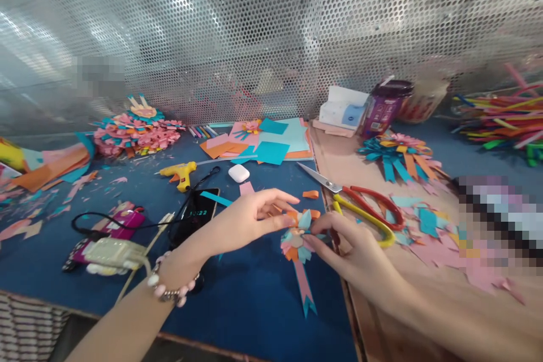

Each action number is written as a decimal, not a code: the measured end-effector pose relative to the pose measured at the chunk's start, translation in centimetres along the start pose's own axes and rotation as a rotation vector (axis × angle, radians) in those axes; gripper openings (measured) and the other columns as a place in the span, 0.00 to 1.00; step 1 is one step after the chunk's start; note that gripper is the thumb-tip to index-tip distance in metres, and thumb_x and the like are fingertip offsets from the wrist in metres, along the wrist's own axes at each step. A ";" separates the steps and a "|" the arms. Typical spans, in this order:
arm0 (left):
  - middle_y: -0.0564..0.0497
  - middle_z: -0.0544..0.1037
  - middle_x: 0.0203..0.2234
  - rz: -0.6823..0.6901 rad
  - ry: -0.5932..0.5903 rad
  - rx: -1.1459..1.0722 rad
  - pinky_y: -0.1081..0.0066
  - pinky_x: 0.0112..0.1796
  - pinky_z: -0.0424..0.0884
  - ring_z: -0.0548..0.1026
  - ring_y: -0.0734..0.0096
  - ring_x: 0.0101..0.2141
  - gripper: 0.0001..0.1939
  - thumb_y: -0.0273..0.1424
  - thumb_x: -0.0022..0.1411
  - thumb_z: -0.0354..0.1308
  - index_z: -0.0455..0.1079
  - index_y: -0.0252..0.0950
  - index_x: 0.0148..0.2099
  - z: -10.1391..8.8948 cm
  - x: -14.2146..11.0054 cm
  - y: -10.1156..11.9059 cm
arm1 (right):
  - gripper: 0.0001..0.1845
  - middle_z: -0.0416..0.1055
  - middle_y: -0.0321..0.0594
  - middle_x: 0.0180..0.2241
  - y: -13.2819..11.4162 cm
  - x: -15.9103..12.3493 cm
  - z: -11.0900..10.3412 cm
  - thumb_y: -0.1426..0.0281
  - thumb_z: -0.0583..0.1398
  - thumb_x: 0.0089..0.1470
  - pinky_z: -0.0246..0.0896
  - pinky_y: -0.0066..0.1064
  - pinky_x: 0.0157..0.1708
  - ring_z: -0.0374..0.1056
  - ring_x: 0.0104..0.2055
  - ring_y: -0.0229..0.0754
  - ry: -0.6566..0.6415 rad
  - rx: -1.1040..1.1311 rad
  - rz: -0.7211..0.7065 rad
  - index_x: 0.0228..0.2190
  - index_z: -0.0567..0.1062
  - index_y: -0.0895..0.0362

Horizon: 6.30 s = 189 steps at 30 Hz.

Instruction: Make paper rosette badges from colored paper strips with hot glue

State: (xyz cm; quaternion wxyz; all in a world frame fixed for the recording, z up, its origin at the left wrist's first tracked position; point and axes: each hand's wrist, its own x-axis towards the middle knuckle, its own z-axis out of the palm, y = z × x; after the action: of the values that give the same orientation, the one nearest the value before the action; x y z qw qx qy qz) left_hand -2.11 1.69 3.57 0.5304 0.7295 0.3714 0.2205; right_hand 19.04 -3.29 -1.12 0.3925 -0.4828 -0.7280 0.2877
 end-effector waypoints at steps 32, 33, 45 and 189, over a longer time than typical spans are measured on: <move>0.48 0.75 0.42 -0.004 0.013 -0.004 0.66 0.44 0.70 0.75 0.68 0.42 0.15 0.35 0.61 0.59 0.68 0.38 0.50 0.6 -0.2 0.4 | 0.09 0.69 0.35 0.23 -0.8 0.0 -0.2 0.62 0.58 0.54 0.55 0.28 0.20 0.60 0.22 0.36 0.035 -0.036 0.051 0.27 0.71 0.54; 0.47 0.75 0.44 -0.011 0.021 -0.016 0.66 0.44 0.70 0.75 0.67 0.43 0.18 0.35 0.61 0.59 0.66 0.39 0.52 0.6 -0.2 0.4 | 0.09 0.69 0.35 0.23 -0.7 -0.1 -0.2 0.62 0.58 0.55 0.55 0.28 0.21 0.60 0.22 0.36 0.032 -0.030 0.054 0.27 0.71 0.54; 0.46 0.73 0.43 -0.091 0.003 0.036 0.63 0.41 0.67 0.73 0.63 0.42 0.44 0.38 0.54 0.65 0.45 0.43 0.65 1.5 -0.6 0.4 | 0.09 0.70 0.37 0.27 -0.2 -0.2 -0.2 0.64 0.57 0.56 0.61 0.30 0.26 0.65 0.27 0.38 0.042 -0.041 -0.006 0.27 0.70 0.55; 0.47 0.76 0.35 -0.044 0.391 -0.442 0.71 0.37 0.69 0.74 0.68 0.36 0.11 0.33 0.53 0.65 0.72 0.32 0.36 5.6 0.6 -1.1 | 0.04 0.73 0.38 0.33 0.8 -0.2 0.0 0.65 0.59 0.55 0.66 0.34 0.33 0.70 0.37 0.43 0.232 0.116 -0.089 0.33 0.71 0.53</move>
State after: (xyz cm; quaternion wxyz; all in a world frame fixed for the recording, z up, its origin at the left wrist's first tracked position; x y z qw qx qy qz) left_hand 1.86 -1.09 0.60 0.5993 0.5318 0.4254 0.4207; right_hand 19.47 -3.20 -1.77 0.5139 -0.4566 -0.6804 0.2540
